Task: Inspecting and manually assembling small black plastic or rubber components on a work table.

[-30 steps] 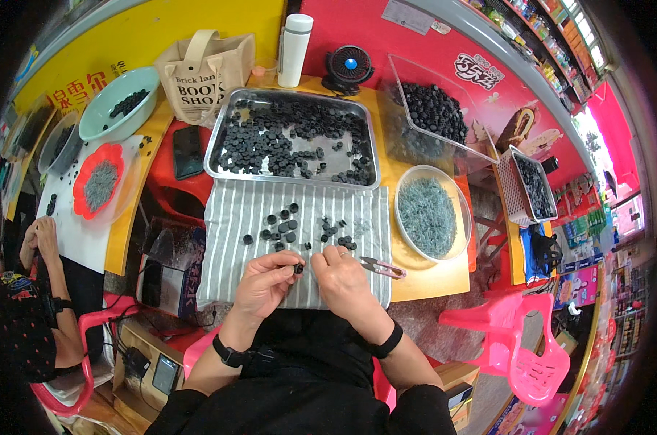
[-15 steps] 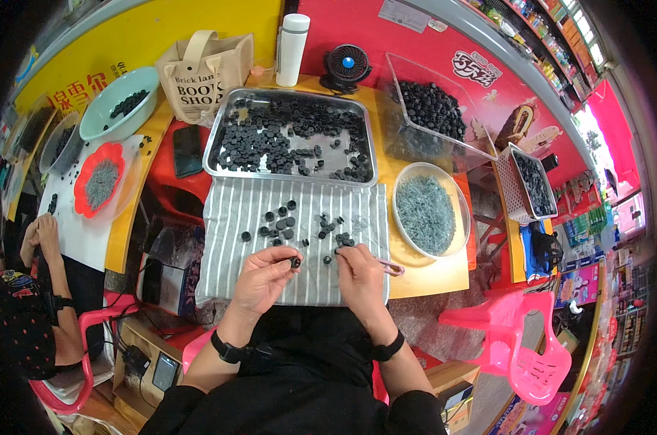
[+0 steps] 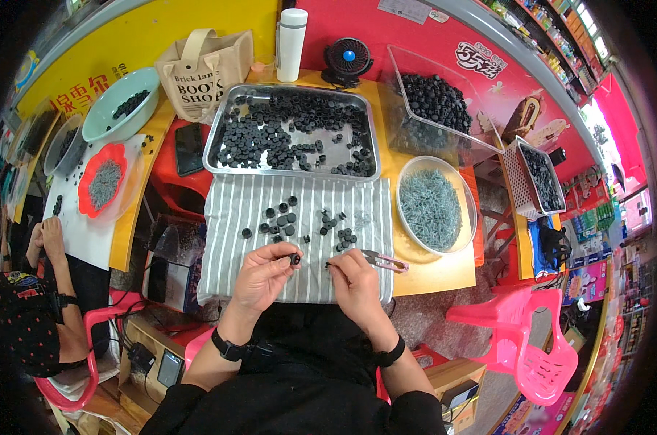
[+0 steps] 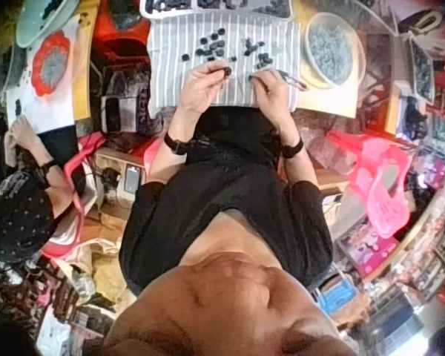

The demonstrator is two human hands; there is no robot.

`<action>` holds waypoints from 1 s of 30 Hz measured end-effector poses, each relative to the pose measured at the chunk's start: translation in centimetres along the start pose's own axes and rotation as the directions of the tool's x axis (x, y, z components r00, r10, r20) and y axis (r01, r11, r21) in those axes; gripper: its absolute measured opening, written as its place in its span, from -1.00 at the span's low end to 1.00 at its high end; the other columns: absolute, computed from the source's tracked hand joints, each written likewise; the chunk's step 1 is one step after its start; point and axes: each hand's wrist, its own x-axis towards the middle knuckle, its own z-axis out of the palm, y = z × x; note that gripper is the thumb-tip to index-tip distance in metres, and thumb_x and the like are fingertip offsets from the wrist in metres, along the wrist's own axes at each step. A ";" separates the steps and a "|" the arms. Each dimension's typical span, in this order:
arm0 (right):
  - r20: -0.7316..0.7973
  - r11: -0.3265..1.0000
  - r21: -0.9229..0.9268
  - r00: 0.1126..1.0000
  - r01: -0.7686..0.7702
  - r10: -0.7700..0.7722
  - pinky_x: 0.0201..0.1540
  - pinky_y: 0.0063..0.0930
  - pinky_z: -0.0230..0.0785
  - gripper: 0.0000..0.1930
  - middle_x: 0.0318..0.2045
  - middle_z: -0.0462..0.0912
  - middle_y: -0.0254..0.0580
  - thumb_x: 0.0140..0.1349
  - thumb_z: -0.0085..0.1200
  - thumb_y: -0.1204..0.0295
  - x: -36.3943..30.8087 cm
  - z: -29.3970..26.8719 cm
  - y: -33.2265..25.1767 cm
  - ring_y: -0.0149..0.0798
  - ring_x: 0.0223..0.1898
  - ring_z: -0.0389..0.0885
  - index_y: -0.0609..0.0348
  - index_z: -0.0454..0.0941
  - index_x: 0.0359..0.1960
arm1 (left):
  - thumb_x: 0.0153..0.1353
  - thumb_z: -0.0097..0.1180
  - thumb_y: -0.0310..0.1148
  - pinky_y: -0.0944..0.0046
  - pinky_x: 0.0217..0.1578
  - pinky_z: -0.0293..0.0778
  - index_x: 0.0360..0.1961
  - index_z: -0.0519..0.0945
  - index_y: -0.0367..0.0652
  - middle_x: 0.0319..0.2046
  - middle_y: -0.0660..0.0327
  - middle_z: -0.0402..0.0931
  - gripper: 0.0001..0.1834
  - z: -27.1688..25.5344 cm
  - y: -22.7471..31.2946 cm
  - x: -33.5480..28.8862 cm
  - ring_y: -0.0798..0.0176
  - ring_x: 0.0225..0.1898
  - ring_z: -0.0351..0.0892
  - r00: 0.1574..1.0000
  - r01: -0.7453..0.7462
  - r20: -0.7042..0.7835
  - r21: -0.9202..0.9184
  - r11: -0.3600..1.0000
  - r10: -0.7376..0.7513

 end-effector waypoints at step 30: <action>-0.157 0.684 0.729 0.967 -0.023 0.200 -0.20 -0.60 0.42 -0.82 -0.22 0.60 -0.20 0.16 0.13 0.74 -0.6 3.7 -2.5 -0.41 -0.24 0.57 0.33 0.60 -0.21 | 0.24 0.08 -0.63 0.33 -0.02 0.55 -0.02 0.57 -0.39 -0.10 0.04 0.60 -0.73 -0.3 0.2 -0.2 0.27 -0.12 0.61 0.997 0.073 0.036 -0.072 0.995 -0.071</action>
